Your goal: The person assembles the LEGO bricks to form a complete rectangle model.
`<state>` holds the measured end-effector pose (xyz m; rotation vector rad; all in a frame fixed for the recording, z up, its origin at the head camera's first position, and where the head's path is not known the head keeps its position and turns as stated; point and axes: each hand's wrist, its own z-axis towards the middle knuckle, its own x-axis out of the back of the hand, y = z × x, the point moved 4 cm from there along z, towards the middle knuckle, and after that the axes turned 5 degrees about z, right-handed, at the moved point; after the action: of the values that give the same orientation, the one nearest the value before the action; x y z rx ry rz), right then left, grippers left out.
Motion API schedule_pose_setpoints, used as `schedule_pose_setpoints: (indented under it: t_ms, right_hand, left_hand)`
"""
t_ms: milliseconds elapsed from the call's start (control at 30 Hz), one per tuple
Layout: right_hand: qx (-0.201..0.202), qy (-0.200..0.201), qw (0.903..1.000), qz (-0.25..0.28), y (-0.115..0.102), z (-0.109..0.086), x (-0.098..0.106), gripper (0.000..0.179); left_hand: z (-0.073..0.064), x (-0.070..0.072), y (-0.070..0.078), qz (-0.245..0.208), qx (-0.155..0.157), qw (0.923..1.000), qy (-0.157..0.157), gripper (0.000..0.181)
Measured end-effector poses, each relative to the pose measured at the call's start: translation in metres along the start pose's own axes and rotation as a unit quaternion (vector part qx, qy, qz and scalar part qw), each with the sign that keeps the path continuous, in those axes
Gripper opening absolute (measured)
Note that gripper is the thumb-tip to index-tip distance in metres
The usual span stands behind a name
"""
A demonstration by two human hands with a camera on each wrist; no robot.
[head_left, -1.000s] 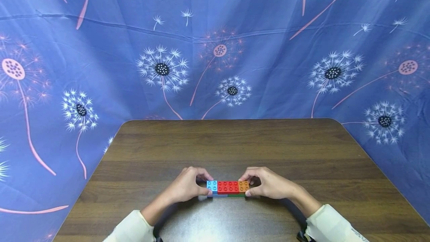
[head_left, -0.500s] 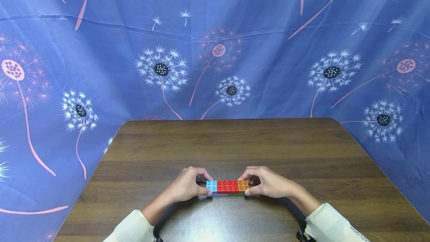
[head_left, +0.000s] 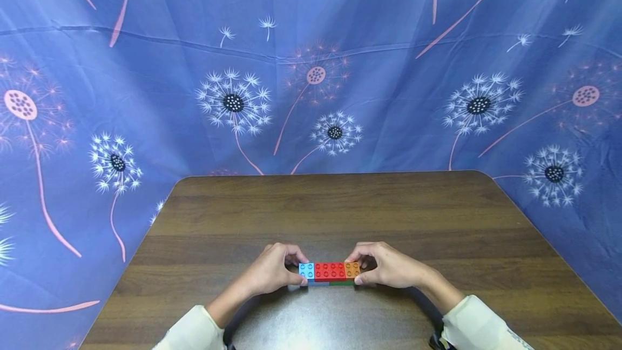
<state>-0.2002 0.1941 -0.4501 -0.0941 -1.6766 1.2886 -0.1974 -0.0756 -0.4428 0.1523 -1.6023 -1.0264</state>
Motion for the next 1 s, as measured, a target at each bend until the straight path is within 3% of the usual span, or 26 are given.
schedule_pose_setpoints:
  t_ms: [333,500,733,1000]
  right_hand:
    - [-0.014,-0.005,0.9997,0.019,0.004,0.000,-0.001,0.034]
    - [-0.003,0.000,0.9995,0.033,0.005,0.001,-0.002,0.036]
    - [0.010,0.040,0.9978,0.051,0.004,0.004,0.001,0.040]
    - [0.043,0.082,0.9945,0.049,0.005,0.009,0.012,0.030]
  left_hand:
    - [0.001,-0.003,-0.003,-0.005,0.002,1.0000,-0.005,0.030]
    - [0.003,-0.003,-0.006,-0.003,-0.005,1.0000,-0.004,0.030]
    - [0.006,0.005,-0.008,-0.044,0.004,0.9990,0.007,0.029]
    - [0.018,0.015,-0.013,-0.091,0.015,0.9957,0.006,0.023]
